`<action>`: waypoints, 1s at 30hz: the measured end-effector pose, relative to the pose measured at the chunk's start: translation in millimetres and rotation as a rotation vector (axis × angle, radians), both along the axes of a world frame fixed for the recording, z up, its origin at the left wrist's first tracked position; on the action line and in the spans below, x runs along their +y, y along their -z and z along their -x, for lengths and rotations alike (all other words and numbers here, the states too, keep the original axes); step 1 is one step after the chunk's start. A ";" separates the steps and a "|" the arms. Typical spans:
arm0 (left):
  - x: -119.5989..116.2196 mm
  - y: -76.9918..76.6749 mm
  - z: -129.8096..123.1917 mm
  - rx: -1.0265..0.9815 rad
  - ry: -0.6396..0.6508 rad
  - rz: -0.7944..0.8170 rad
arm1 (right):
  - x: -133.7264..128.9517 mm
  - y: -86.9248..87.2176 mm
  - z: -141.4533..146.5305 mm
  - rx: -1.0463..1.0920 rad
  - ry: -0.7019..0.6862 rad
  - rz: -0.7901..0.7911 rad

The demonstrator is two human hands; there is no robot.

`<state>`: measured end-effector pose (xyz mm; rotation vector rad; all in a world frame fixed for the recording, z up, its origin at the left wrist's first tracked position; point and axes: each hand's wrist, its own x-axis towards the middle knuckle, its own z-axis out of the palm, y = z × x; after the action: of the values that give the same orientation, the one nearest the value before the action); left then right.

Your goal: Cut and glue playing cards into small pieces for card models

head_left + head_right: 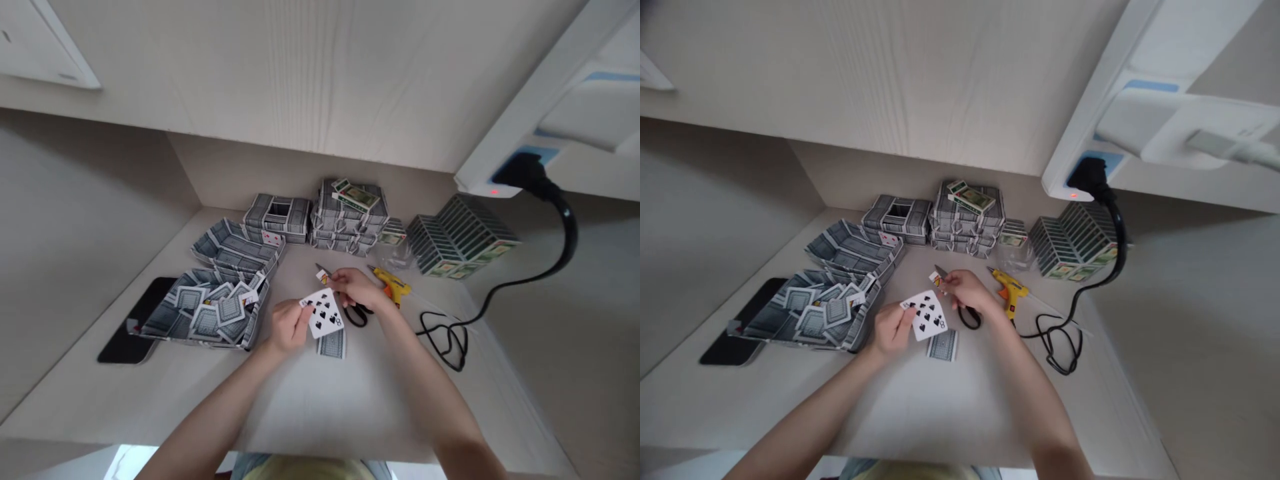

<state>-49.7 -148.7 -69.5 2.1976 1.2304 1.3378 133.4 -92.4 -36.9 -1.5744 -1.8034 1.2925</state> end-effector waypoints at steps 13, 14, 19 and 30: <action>18.7 3.2 -3.1 -0.088 -0.263 0.374 | -56.4 4.7 -16.6 0.620 0.302 0.055; 18.5 3.4 -3.7 -0.064 -0.249 0.379 | -57.4 4.6 -16.1 0.619 0.304 0.051; 16.6 3.2 -6.5 0.052 -0.181 0.377 | -59.4 4.1 -15.8 0.622 0.292 0.082; 13.1 9.3 -8.6 0.157 -0.099 0.286 | -59.2 5.5 -7.9 0.606 0.344 0.104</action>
<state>-41.1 -135.6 -78.8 2.0922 1.5023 0.9650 141.3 -151.6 -42.5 -1.2757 -1.0636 1.4958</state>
